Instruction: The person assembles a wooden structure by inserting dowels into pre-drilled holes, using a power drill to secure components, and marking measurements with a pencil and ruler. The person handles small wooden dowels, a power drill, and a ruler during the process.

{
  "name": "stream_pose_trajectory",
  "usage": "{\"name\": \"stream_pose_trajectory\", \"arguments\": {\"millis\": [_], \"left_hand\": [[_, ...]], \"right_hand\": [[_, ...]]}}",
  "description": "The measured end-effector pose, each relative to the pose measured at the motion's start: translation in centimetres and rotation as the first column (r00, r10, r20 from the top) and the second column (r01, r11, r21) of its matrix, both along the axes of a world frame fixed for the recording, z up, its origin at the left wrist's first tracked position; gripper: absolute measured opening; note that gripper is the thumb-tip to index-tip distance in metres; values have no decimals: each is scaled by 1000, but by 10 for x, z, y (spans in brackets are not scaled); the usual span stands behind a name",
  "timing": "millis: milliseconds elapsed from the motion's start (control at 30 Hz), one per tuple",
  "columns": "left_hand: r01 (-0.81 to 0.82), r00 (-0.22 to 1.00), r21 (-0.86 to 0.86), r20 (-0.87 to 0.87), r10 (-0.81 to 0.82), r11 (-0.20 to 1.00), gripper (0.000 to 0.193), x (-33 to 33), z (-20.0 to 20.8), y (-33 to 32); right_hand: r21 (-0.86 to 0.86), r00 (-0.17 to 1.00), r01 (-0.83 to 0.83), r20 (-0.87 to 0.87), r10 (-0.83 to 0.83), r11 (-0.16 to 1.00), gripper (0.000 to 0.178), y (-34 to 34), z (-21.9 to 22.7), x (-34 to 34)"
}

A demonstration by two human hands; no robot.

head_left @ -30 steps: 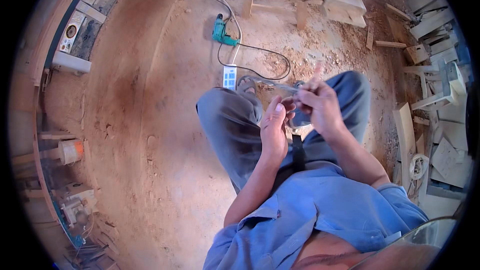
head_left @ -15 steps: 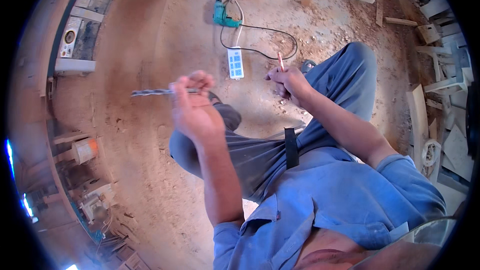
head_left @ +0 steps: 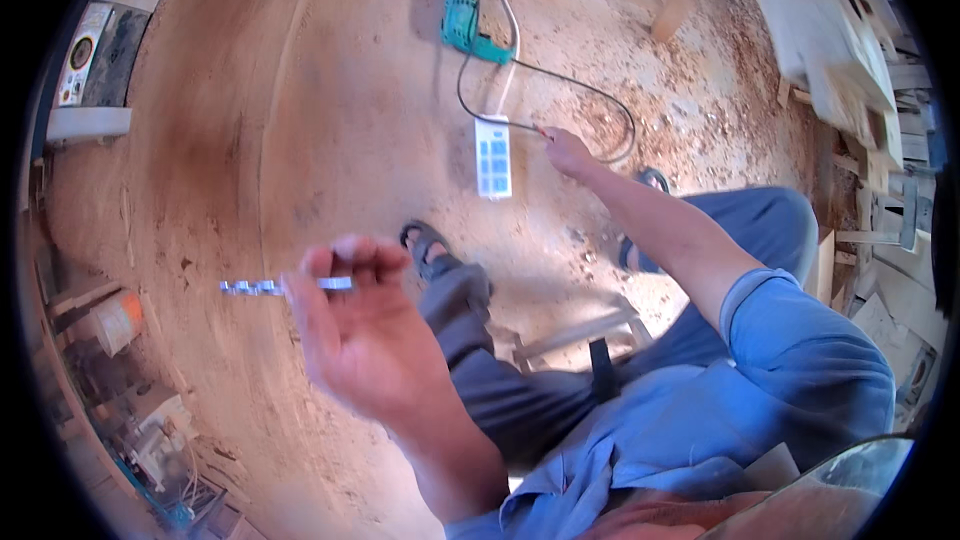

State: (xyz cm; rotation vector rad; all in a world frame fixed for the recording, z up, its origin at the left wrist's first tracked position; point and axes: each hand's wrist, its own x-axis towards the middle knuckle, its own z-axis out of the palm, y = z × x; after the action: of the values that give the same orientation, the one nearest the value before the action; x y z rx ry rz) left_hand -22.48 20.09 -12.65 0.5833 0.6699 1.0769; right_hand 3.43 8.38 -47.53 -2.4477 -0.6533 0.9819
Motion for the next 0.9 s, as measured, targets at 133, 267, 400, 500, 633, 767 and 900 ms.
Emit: {"name": "stream_pose_trajectory", "arguments": {"millis": [133, 267, 400, 500, 633, 767, 900], "left_hand": [[28, 998, -17, -61, -29, 999, 41, 16, 5, 29], [136, 984, -77, -105, -144, 988, 38, 30, -3, 53], [254, 965, -116, -41, -260, 960, 34, 46, -6, 64], [272, 959, -82, -55, -277, 959, 32, 57, -10, 60], [258, 962, -99, -69, -266, 961, 32, 52, -7, 44], [248, 968, -116, 0, -250, 962, 35, 54, -4, 39], [227, 970, -89, -69, -233, 970, 36, 54, 3, 45]], "right_hand": [[60, 966, -41, 259, 24, 997, 32, 18, -84, 13], [-83, 912, -112, -404, 69, 990, 44, 41, -76, 2], [-25, 939, -149, -316, 134, 988, 47, 21, -66, -33], [145, 996, -62, -58, 71, 987, 49, 6, -54, -20], [78, 938, 228, -284, -198, 970, 46, 20, 7, 11], [172, 997, 71, -19, -69, 982, 46, 5, -87, 45], [65, 994, -2, 113, -5, 998, 43, 40, -87, 33]]}}
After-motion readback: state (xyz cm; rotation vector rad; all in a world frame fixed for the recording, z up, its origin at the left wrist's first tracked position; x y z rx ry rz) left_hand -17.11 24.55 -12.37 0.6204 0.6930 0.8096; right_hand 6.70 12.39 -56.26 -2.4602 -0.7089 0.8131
